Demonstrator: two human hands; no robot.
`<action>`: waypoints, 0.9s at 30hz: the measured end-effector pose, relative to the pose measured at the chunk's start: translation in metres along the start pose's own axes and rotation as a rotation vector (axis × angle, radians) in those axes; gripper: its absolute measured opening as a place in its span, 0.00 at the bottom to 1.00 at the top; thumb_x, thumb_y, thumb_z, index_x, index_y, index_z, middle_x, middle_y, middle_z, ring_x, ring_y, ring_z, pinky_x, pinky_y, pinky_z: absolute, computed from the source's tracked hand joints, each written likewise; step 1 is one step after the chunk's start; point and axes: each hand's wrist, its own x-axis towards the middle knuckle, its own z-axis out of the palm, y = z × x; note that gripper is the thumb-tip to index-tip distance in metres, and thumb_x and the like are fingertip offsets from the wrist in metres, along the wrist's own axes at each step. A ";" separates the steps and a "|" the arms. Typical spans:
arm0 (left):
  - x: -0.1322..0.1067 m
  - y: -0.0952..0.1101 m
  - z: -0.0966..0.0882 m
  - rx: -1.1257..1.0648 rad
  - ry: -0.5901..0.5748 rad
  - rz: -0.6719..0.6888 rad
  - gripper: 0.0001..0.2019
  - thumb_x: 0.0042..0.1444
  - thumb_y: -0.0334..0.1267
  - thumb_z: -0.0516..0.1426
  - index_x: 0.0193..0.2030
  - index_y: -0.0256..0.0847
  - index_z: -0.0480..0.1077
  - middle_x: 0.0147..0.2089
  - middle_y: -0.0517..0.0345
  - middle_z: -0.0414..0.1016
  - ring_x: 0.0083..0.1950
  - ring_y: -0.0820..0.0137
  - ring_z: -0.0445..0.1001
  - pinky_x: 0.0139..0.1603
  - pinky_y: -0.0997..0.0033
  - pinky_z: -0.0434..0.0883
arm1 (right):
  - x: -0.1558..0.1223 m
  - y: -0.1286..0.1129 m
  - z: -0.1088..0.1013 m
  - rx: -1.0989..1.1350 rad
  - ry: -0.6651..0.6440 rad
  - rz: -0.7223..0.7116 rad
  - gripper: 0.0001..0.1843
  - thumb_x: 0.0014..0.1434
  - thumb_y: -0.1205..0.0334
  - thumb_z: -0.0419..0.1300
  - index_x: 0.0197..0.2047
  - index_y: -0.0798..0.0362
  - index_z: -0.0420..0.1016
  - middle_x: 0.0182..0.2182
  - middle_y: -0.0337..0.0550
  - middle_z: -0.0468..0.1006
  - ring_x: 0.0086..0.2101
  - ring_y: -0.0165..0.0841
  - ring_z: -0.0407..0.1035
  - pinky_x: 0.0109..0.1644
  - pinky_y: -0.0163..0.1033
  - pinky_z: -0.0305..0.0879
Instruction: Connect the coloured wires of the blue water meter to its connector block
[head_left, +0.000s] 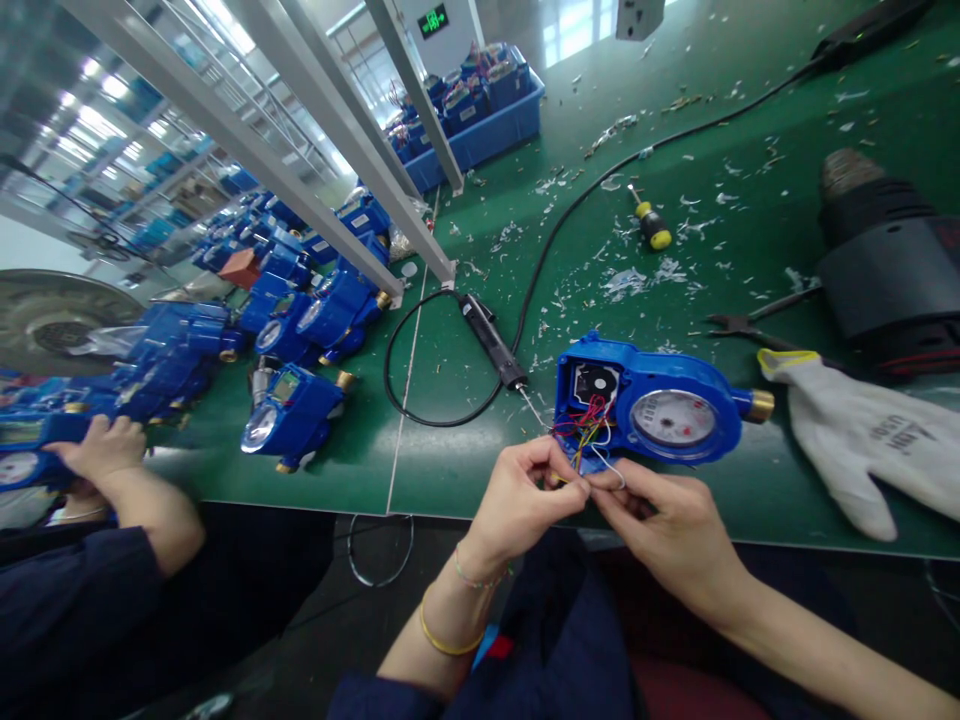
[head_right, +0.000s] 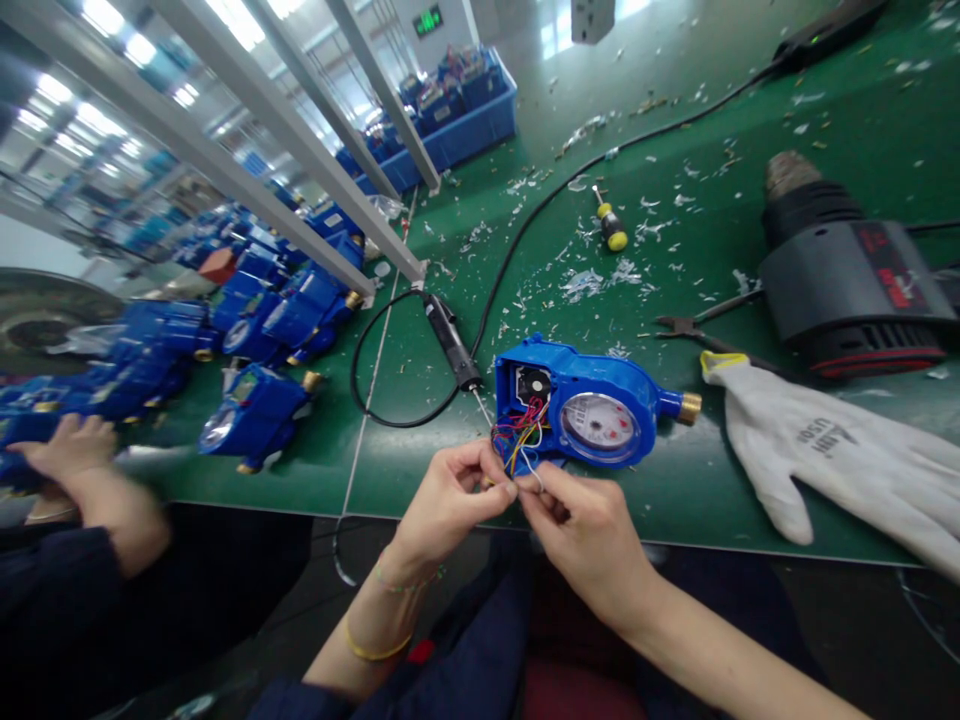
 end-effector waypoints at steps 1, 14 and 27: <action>0.000 0.000 -0.001 0.011 0.005 0.000 0.11 0.49 0.34 0.62 0.26 0.32 0.64 0.26 0.59 0.63 0.30 0.77 0.58 0.32 0.74 0.56 | 0.000 0.001 0.000 0.029 -0.009 0.023 0.09 0.56 0.69 0.57 0.28 0.61 0.76 0.18 0.34 0.64 0.19 0.07 0.54 0.26 0.15 0.48; -0.004 0.008 -0.004 0.021 -0.050 0.037 0.09 0.56 0.36 0.61 0.34 0.29 0.73 0.34 0.52 0.73 0.36 0.74 0.70 0.40 0.75 0.67 | -0.005 0.008 -0.005 0.478 -0.320 0.615 0.31 0.54 0.40 0.56 0.36 0.66 0.73 0.21 0.43 0.65 0.21 0.14 0.57 0.25 0.20 0.52; -0.005 0.009 0.001 0.164 0.014 0.121 0.08 0.56 0.35 0.60 0.31 0.29 0.73 0.33 0.51 0.72 0.35 0.71 0.70 0.38 0.72 0.67 | -0.007 0.007 0.003 0.874 -0.274 0.996 0.40 0.41 0.30 0.63 0.36 0.63 0.61 0.21 0.37 0.58 0.19 0.16 0.51 0.18 0.23 0.47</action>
